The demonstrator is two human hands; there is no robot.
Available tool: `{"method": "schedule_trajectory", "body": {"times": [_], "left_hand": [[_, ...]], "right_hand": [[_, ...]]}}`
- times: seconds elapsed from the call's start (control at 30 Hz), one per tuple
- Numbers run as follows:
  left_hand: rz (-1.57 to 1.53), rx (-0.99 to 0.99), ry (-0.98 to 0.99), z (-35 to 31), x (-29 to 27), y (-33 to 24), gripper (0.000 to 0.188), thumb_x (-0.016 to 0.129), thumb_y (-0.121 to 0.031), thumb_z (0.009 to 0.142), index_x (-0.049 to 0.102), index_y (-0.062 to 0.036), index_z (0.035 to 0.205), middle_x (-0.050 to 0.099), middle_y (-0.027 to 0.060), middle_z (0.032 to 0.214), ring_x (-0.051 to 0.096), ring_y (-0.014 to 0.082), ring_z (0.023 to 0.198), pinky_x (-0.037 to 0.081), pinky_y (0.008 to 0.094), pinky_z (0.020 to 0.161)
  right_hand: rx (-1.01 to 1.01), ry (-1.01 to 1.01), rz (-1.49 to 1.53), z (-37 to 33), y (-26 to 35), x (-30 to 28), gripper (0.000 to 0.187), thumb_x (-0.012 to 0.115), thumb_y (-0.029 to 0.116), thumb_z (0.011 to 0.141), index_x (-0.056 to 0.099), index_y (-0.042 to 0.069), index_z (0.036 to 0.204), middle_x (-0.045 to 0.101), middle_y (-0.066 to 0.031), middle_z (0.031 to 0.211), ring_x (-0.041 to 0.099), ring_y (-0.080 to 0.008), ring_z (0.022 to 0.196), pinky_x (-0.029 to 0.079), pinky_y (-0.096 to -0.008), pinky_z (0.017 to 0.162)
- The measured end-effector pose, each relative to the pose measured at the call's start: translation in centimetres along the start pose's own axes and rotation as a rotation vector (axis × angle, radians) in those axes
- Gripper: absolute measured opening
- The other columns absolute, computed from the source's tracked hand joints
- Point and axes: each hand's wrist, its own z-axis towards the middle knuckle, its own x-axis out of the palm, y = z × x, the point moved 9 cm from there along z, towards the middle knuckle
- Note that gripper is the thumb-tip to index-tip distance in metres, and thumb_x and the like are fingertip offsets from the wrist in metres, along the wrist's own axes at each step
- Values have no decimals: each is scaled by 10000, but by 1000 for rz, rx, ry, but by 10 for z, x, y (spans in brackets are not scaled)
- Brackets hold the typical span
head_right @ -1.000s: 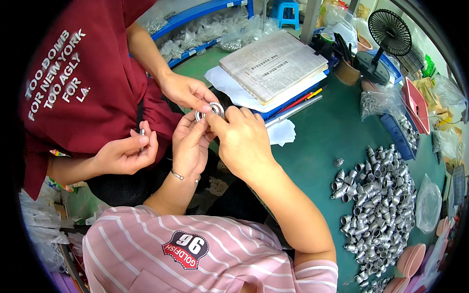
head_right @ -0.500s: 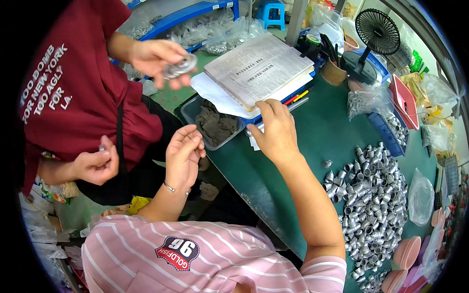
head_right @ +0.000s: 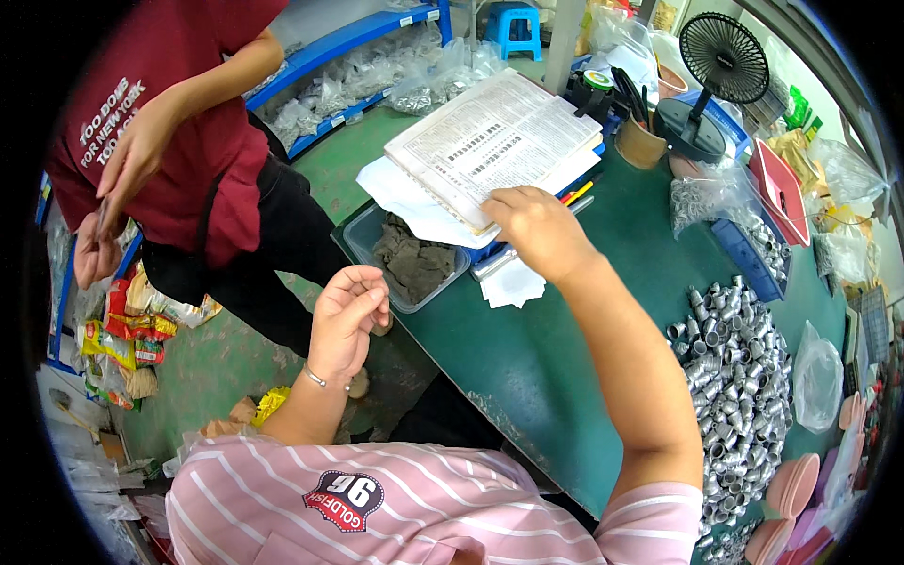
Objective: The person sits at a green workbench and assembles small silver bells by hand. They pick up bell halves and small metal rings, insert the rings into the bell bodies, and place the finished units into a pink colander. The person also sifts through a pile of loose metal rings in the colander and briefly examines spiral metal pieces handed to them by a coworker.
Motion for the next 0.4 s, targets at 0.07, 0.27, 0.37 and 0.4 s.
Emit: {"method": "schedule_trajectory", "body": {"times": [0.07,0.27,0.37,0.4], "left_hand": [[36,6,21,5,2,-3,163,593,-28,847,562,-24,1007,586,33,838,547,99,708,450,220,596],[83,6,53,16,5,-6,154,597,-34,848,566,-25,998,587,33,835,547,99,715,451,220,602],[90,-6,67,19,5,-3,155,599,-37,848,567,-27,999,586,32,832,547,102,716,452,220,607],[92,-12,67,19,5,-2,155,599,-37,848,567,-27,999,586,32,832,547,102,716,452,220,607]], "right_hand": [[-62,47,38,3,-8,2,290,623,42,707,603,59,996,627,-88,1014,595,-265,946,460,-373,847],[-221,-140,-230,9,16,-10,206,572,57,743,614,78,944,625,-66,919,606,-261,874,462,-370,815],[-195,46,-302,16,9,12,223,575,61,739,613,108,954,621,-73,924,599,-249,907,457,-375,845],[-190,48,-298,15,9,14,223,575,61,739,613,108,954,621,-73,924,599,-249,907,457,-375,845]]}}
